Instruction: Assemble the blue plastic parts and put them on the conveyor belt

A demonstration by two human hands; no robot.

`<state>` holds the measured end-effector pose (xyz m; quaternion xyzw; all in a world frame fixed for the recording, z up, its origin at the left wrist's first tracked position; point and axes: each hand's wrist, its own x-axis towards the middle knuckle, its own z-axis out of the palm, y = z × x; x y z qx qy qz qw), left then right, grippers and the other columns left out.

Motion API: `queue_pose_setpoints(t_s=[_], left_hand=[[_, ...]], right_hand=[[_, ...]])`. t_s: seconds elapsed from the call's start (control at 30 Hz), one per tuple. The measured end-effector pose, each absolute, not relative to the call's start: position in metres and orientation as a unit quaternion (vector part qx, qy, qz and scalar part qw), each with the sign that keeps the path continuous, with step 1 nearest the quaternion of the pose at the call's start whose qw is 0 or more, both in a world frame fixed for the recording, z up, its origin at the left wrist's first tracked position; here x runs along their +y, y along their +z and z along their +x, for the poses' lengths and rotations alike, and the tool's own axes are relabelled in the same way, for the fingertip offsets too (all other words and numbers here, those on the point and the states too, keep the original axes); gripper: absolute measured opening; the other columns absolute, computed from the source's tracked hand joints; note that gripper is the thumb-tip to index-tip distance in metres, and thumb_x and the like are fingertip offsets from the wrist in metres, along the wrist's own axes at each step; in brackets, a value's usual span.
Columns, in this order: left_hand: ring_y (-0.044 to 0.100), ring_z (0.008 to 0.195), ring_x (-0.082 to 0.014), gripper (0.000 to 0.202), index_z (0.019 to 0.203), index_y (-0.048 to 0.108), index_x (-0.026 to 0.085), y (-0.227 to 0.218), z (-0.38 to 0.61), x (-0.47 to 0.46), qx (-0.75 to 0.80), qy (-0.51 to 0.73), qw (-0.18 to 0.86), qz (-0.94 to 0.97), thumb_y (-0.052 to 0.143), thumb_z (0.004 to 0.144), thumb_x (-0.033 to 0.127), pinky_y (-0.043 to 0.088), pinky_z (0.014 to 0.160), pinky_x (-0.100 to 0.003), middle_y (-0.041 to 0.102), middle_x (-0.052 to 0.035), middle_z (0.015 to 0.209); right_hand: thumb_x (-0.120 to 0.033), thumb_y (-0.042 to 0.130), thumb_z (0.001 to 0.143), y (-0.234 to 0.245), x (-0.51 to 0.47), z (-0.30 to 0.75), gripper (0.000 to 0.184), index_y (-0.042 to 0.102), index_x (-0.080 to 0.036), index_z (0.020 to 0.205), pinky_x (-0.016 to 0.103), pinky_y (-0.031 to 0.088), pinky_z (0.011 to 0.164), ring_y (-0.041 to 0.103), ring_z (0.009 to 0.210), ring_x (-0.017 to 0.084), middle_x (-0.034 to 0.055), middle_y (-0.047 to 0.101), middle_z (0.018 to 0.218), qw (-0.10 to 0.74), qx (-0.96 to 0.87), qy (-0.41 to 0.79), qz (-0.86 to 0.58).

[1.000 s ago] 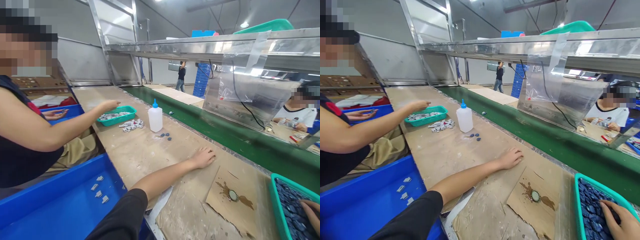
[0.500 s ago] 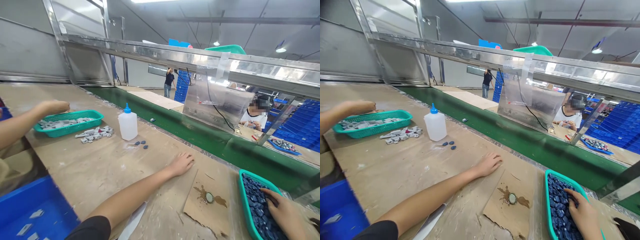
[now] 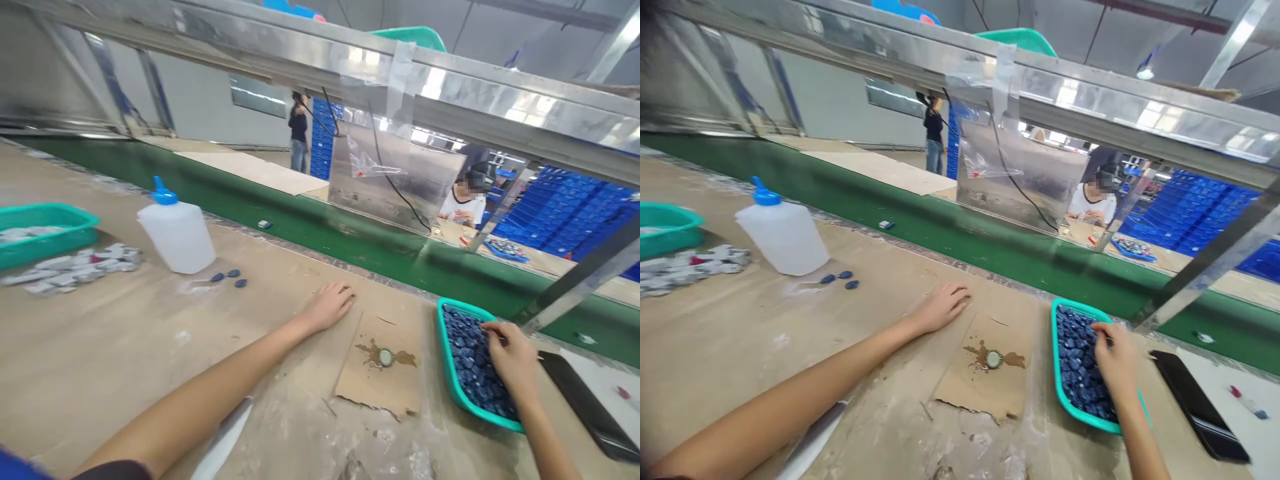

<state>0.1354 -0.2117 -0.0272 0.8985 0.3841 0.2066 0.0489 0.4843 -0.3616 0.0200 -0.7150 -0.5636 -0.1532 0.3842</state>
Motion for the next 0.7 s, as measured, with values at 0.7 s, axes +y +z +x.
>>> queue_pose_setpoints(t_s=[0.7], left_hand=[[0.044,0.108,-0.0223,0.026,0.104,0.053,0.021,-0.029,0.137,-0.209,0.381,0.217,0.059,0.897,0.036,0.085,0.025,0.035,0.093,-0.039,0.051,-0.007,0.113]], right_hand=[[-0.04,0.048,0.069,0.023,-0.36,0.474,0.022,0.054,-0.019,0.074,0.034,0.045,0.062,0.059,0.065,0.022,0.0061,0.064,0.069,0.41,-0.543,-0.046,-0.732]])
